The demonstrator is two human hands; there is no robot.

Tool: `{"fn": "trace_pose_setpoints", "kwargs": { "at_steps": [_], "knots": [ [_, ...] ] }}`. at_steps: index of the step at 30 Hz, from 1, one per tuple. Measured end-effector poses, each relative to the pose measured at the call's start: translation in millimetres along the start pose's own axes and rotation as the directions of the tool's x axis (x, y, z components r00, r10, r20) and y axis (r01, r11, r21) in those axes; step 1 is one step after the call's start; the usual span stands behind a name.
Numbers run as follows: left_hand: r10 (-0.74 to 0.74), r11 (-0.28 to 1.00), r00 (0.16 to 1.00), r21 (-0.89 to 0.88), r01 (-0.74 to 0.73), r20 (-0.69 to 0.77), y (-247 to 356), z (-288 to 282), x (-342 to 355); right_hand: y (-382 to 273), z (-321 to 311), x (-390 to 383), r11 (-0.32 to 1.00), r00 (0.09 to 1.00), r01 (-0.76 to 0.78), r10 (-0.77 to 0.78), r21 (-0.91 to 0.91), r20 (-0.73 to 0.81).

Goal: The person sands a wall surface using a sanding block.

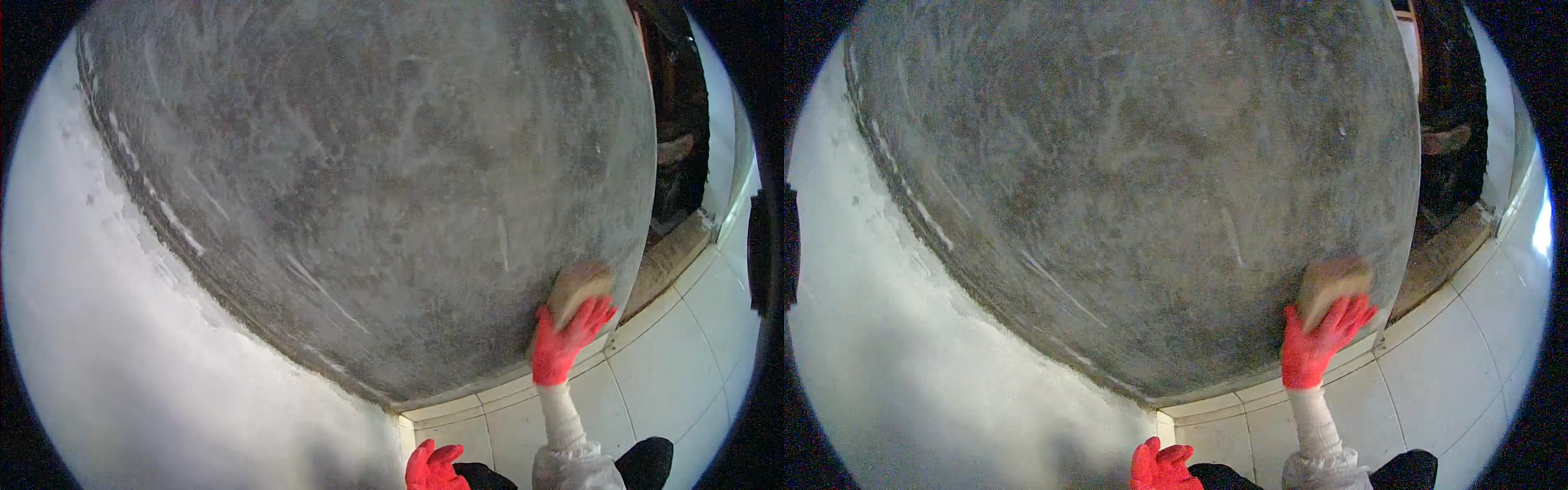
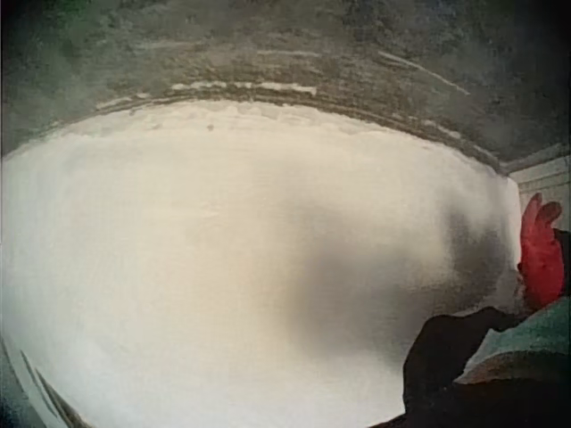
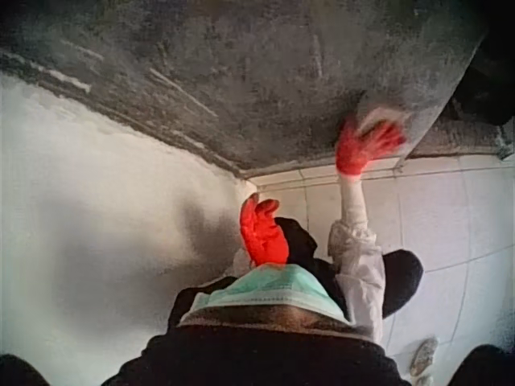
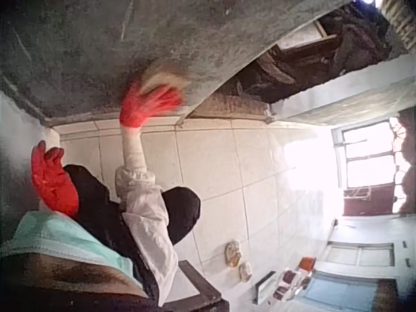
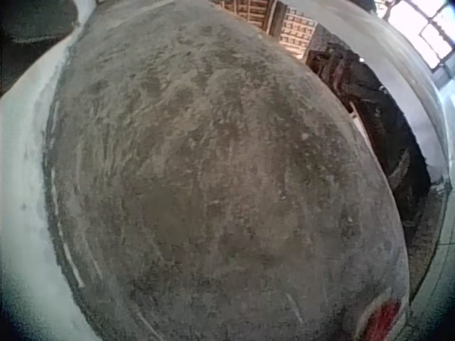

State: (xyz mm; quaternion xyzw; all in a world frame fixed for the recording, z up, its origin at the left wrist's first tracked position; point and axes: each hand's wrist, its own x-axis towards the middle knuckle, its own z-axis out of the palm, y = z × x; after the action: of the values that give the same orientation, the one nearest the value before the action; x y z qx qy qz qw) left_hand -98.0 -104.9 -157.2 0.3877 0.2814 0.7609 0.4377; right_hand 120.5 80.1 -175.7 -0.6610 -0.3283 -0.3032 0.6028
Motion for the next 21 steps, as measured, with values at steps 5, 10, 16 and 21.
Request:
{"fn": "trace_pose_setpoints", "kwargs": {
  "at_steps": [5, 10, 16, 21],
  "knots": [
    [0.028, 1.0, 0.999, -0.001, -0.028, -0.045, 15, -8, 4, -144, -2, 52, 0.944, 0.946, 0.237, -0.278, 0.229, 0.167],
    [-0.036, 0.998, 0.999, -0.058, 0.034, -0.021, 12, 0, -1, -143, 22, -139, 0.56, 0.094, -0.532, -0.706, 0.635, 0.702],
    [-0.031, 0.985, 0.997, -0.173, 0.019, -0.067, 12, -8, 1, -52, -12, -118, 0.79, 0.09, 0.31, -0.578, 0.529, 0.811],
    [-0.046, 0.973, 0.998, -0.226, 0.037, -0.036, 4, -8, 9, -135, -4, -13, 0.841, 0.837, 0.536, -0.541, 0.071, 0.085]
  ]
}}
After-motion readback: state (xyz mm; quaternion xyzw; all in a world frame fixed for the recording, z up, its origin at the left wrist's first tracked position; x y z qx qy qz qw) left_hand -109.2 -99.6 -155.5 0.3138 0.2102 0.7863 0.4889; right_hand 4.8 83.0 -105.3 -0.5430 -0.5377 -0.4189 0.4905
